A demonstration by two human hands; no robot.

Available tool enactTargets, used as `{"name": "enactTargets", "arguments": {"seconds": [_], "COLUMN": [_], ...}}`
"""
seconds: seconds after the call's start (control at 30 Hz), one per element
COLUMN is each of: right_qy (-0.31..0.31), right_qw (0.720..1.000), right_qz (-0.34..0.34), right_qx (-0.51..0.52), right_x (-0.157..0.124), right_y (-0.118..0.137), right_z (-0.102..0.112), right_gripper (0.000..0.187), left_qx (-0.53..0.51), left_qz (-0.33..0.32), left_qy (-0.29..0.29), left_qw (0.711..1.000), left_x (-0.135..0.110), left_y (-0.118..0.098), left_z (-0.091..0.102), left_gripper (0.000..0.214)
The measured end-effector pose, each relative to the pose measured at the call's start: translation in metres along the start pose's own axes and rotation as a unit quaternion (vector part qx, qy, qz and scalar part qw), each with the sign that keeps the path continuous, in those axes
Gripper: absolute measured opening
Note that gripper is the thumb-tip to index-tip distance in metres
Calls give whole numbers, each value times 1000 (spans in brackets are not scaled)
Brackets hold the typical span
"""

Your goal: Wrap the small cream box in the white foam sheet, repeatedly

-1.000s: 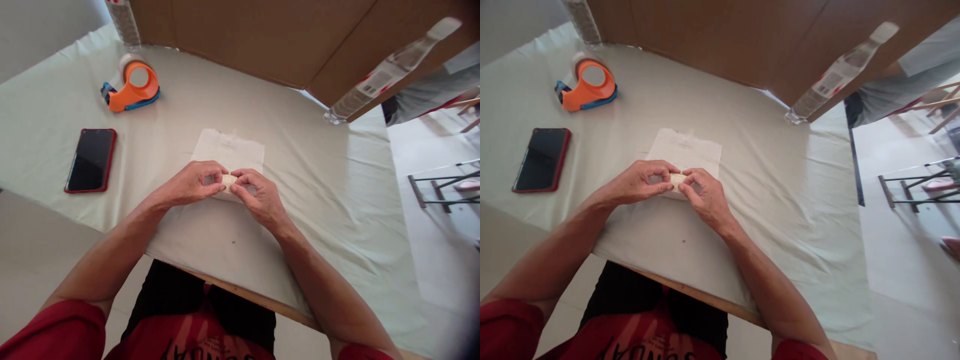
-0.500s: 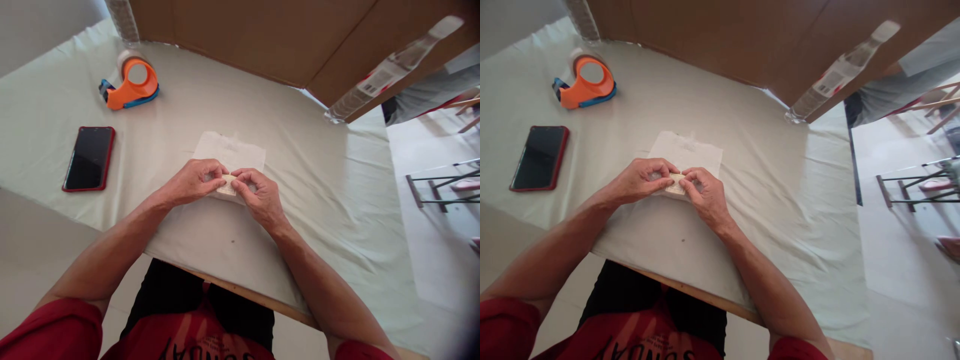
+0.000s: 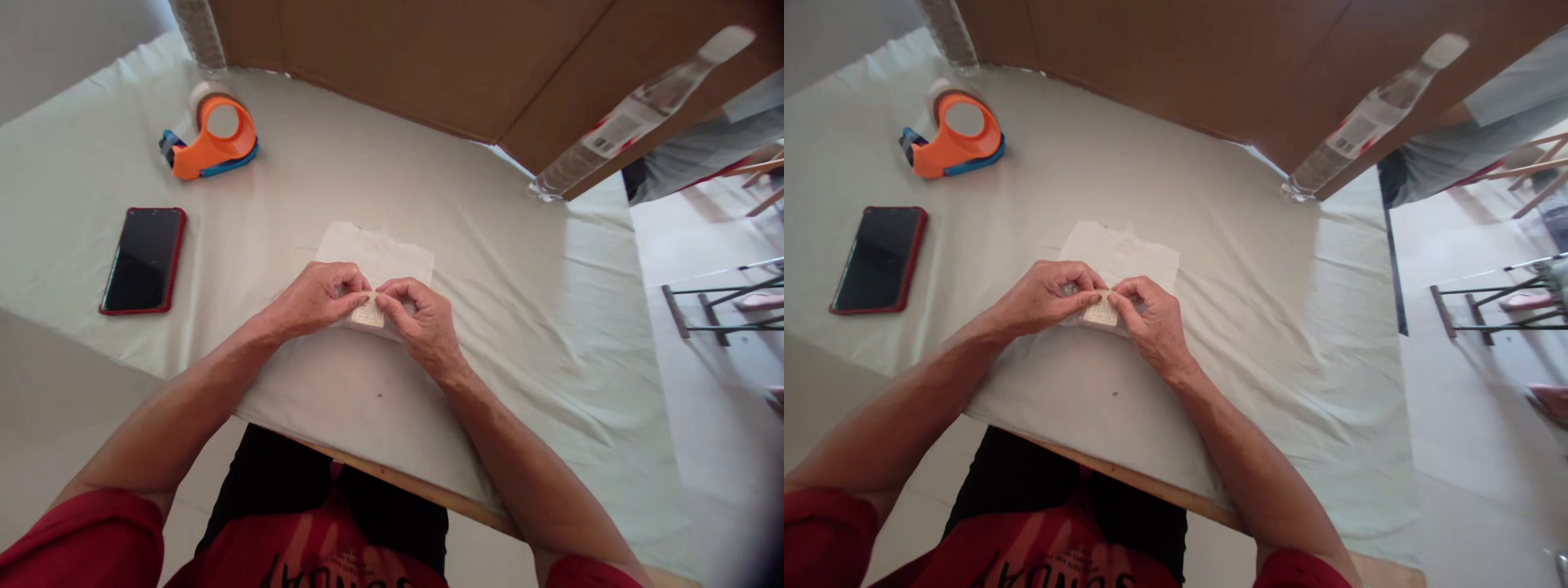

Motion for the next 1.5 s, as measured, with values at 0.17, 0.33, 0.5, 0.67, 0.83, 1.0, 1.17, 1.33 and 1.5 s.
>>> {"name": "enactTargets", "arguments": {"seconds": [0.17, 0.33, 0.5, 0.67, 0.83, 1.0, 1.17, 1.33, 1.5], "right_qy": [9, -35, -38, 91, 146, 182, 187, 189, 197], "right_qw": [1000, 984, 936, 908, 894, 878, 865, 855, 855], "right_qz": [-22, 70, 229, 250, 220, 205, 203, 211, 220], "right_qx": [-11, -159, -265, -324, -362, -392, -419, -433, -426], "right_x": [2, 4, -5, -16, -17, -15, -15, -15, -15], "right_y": [-12, 1, 52, 57, 45, 45, 46, 45, 47], "right_z": [2, 23, 21, -12, -23, -25, -27, -30, -31], "right_gripper": [13, 5, 11, 16, 21, 22, 23, 24, 24], "left_qx": [-24, -37, -34, -30, -6, 7, 130, 212, 238], "left_qz": [28, 50, 51, 44, 57, 99, 146, 188, 248], "left_qy": [5, 10, 13, 15, 25, 25, 49, -3, -40], "left_qw": [999, 998, 998, 998, 998, 995, 980, 959, 938], "left_x": [2, 4, 4, 5, 5, -2, -15, -19, -28], "left_y": [4, 7, 8, 10, 10, 7, 11, 23, 35], "left_z": [-1, -2, -2, -3, 4, 27, 30, 33, 47], "left_gripper": [21, 17, 20, 24, 21, 36, 47, 38, 45]}}
Point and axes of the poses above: each hand's wrist, its own x-axis towards the middle knuckle, its own z-axis out of the back of the hand, y = z × x, the point moved 6 cm from there along x, towards the middle knuckle, and after that the axes turned 11 degrees about z, right-handed, at the moved point
